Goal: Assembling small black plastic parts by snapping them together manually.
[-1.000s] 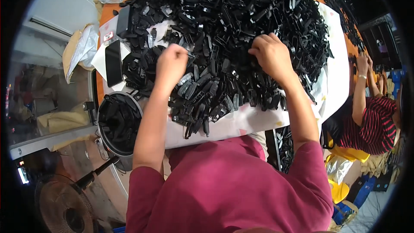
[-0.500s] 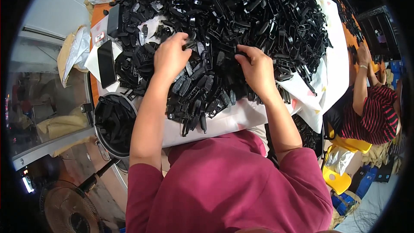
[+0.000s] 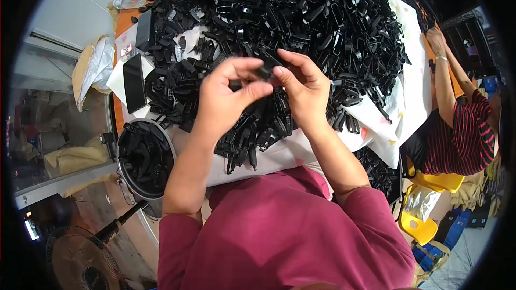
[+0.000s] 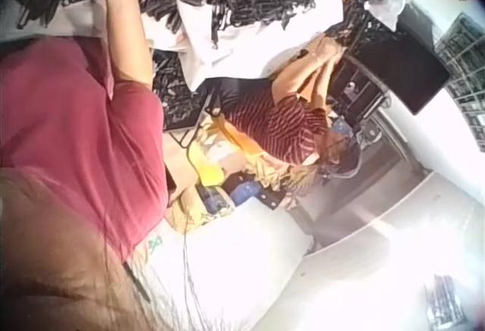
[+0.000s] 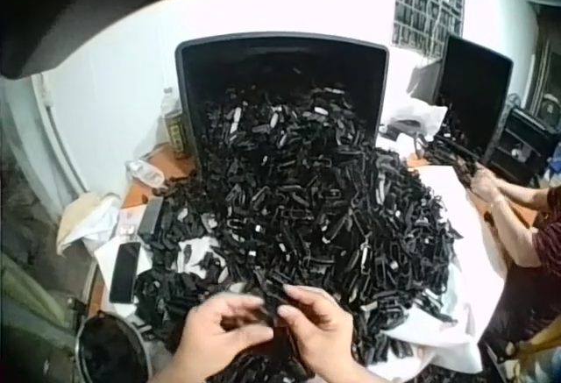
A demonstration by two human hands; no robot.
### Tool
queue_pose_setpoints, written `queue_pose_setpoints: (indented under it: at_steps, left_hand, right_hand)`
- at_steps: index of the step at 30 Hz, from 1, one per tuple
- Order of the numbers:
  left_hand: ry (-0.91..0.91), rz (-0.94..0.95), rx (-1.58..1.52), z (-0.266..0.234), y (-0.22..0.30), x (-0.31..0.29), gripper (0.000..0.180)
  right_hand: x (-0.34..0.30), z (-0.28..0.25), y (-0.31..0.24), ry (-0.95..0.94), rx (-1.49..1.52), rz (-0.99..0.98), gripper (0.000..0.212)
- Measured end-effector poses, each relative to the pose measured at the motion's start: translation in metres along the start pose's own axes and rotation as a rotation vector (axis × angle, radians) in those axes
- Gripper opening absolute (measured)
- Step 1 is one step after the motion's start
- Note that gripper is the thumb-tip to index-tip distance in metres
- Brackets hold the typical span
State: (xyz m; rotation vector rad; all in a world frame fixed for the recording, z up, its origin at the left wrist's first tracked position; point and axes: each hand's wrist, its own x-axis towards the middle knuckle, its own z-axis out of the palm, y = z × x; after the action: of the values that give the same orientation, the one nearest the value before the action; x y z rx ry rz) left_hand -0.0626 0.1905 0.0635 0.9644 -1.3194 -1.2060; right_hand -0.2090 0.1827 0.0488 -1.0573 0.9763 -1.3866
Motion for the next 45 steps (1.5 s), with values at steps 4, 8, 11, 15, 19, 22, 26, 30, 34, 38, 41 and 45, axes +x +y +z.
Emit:
queue_pose_setpoints:
  at_steps: [4, 8, 11, 15, 19, 22, 26, 30, 34, 38, 41, 45]
  left_hand:
    - [0.096, -0.399, -0.583, 0.006, 0.001, -0.013, 0.014]
    - [0.193, -0.262, -0.583, 0.016, 0.003, -0.012, 0.024]
    - [0.216, -0.178, -0.351, 0.014, 0.003, -0.007, 0.052]
    - [0.118, -0.192, -0.235, 0.008, 0.009, -0.005, 0.045]
    - [0.032, 0.066, 0.08, 0.004, 0.001, -0.003, 0.03]
    - [0.036, 0.07, 0.126, 0.008, 0.012, -0.007, 0.026]
    - [0.012, 0.215, 0.384, 0.004, 0.022, -0.007, 0.028]
    - [0.02, 0.334, 0.558, 0.003, 0.024, -0.009, 0.031]
    - [-0.047, 0.382, 0.726, -0.005, 0.014, -0.011, 0.032]
    - [-0.094, 0.208, 0.338, 0.0, -0.007, -0.016, 0.029]
    - [0.062, -0.092, -0.088, 0.02, -0.01, -0.024, 0.031]
    - [0.177, -0.143, -0.362, 0.03, -0.012, -0.029, 0.034]
  right_hand:
    - [0.004, -0.003, -0.002, -0.142, -0.348, -0.421, 0.029]
    - [0.0, 0.0, -0.009, -0.026, -0.299, -0.489, 0.037]
    - [-0.004, -0.008, -0.02, -0.143, -0.481, -0.581, 0.032]
    - [-0.009, -0.007, -0.019, -0.158, -0.453, -0.387, 0.03]
    - [-0.012, -0.011, -0.023, -0.167, -0.414, -0.352, 0.029]
    - [-0.006, -0.013, -0.035, -0.237, -0.563, -0.649, 0.031]
    - [-0.01, -0.015, -0.044, -0.221, -0.708, -0.64, 0.037]
    - [-0.006, -0.022, -0.049, -0.264, -0.865, -0.805, 0.041]
    - [-0.007, -0.03, -0.044, -0.391, -0.959, -0.795, 0.043]
    - [-0.015, -0.023, -0.031, -0.345, -0.938, -0.791, 0.045]
    - [-0.014, -0.013, -0.014, -0.155, -0.868, -0.951, 0.044]
    - [-0.016, -0.014, -0.003, -0.12, -0.93, -0.932, 0.04]
